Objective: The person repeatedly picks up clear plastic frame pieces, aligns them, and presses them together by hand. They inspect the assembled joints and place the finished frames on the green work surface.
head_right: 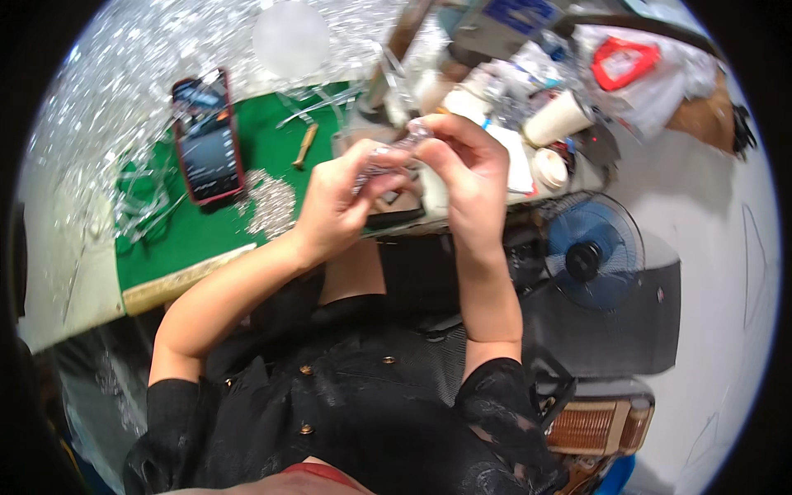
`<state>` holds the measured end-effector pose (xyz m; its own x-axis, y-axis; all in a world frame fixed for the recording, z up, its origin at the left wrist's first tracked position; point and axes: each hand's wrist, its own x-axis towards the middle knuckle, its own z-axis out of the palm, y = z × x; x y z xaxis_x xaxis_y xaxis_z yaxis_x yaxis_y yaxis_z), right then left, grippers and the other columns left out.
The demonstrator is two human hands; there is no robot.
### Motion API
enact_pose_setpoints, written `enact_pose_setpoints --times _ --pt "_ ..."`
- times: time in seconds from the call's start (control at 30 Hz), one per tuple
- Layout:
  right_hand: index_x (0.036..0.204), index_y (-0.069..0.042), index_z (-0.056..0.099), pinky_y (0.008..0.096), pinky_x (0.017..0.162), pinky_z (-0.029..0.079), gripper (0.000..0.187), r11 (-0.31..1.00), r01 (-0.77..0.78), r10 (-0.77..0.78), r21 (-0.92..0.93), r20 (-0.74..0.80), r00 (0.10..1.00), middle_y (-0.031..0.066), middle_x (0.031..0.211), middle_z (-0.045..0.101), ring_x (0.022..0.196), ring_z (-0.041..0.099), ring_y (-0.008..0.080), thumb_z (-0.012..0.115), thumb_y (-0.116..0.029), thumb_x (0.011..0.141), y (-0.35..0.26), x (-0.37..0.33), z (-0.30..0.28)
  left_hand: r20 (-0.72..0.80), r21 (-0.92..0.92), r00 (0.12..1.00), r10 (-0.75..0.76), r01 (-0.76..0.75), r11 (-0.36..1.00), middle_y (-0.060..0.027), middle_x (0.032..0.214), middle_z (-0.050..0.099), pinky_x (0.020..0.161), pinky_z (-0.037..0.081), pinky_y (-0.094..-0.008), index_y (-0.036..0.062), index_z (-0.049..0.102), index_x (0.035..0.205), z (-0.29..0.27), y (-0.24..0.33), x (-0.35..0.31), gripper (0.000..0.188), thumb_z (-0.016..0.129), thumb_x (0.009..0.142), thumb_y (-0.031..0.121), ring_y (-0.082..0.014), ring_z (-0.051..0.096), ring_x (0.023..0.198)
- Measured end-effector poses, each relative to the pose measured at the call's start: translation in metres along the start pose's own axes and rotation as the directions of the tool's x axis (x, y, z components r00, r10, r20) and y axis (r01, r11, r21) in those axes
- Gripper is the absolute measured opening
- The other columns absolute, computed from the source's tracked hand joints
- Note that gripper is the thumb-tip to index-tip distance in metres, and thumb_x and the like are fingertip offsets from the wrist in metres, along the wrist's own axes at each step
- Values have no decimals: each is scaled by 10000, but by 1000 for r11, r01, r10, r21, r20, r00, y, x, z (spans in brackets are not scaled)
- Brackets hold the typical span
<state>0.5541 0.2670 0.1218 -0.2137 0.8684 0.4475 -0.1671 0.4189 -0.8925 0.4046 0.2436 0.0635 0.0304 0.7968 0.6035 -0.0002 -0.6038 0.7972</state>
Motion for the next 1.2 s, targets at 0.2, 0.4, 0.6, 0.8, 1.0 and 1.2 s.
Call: enact_pose_setpoints --times 0.2,0.4,0.6,0.8,1.0,1.2 --pt "843 -7 619 202 665 417 146 1000 -23 22 -15 -49 999 -5 763 614 698 527 54 716 -116 842 2 20 -26 -38 -51 999 -39 37 998 -139 914 698 684 537 -300 -4 568 1023 23 6 24 154 576 873 -37 -219 713 848" --pt "827 -13 604 203 688 410 81 997 -53 50 -53 -56 997 -16 766 588 730 512 64 672 -55 839 9 32 -29 -69 -78 993 -98 93 993 -123 854 693 718 531 -281 -39 546 1013 30 0 29 110 548 905 -25 -167 684 797" --pt "1171 21 563 357 860 469 341 783 611 -613 -115 -307 728 137 1232 569 1134 536 238 465 -231 963 -75 88 -58 -71 -95 992 -103 96 991 -118 831 694 730 529 -273 -58 534 1040 32 3 34 130 534 913 -26 -144 670 772" --pt "1143 -41 528 425 893 437 317 682 730 -729 57 -41 684 125 1150 552 1090 523 306 499 -297 959 -92 83 -51 -68 -94 991 -113 106 990 -131 829 696 715 537 -278 -60 536 1051 32 2 35 146 527 908 -32 -161 680 760" --pt "823 -110 538 346 722 453 149 678 733 -704 57 -234 670 54 843 585 909 604 254 490 -189 941 -76 72 -39 -42 -116 987 -158 152 981 -114 834 692 729 539 -281 -36 545 1014 21 -1 34 111 521 907 -20 -145 676 795" --pt "1188 68 537 367 900 448 317 645 611 -752 -459 -239 614 168 1114 613 1104 579 267 488 -61 903 -86 71 -17 139 103 987 -81 67 992 -148 963 666 755 517 -331 18 508 1145 -27 38 -1 321 619 844 38 -231 683 875"
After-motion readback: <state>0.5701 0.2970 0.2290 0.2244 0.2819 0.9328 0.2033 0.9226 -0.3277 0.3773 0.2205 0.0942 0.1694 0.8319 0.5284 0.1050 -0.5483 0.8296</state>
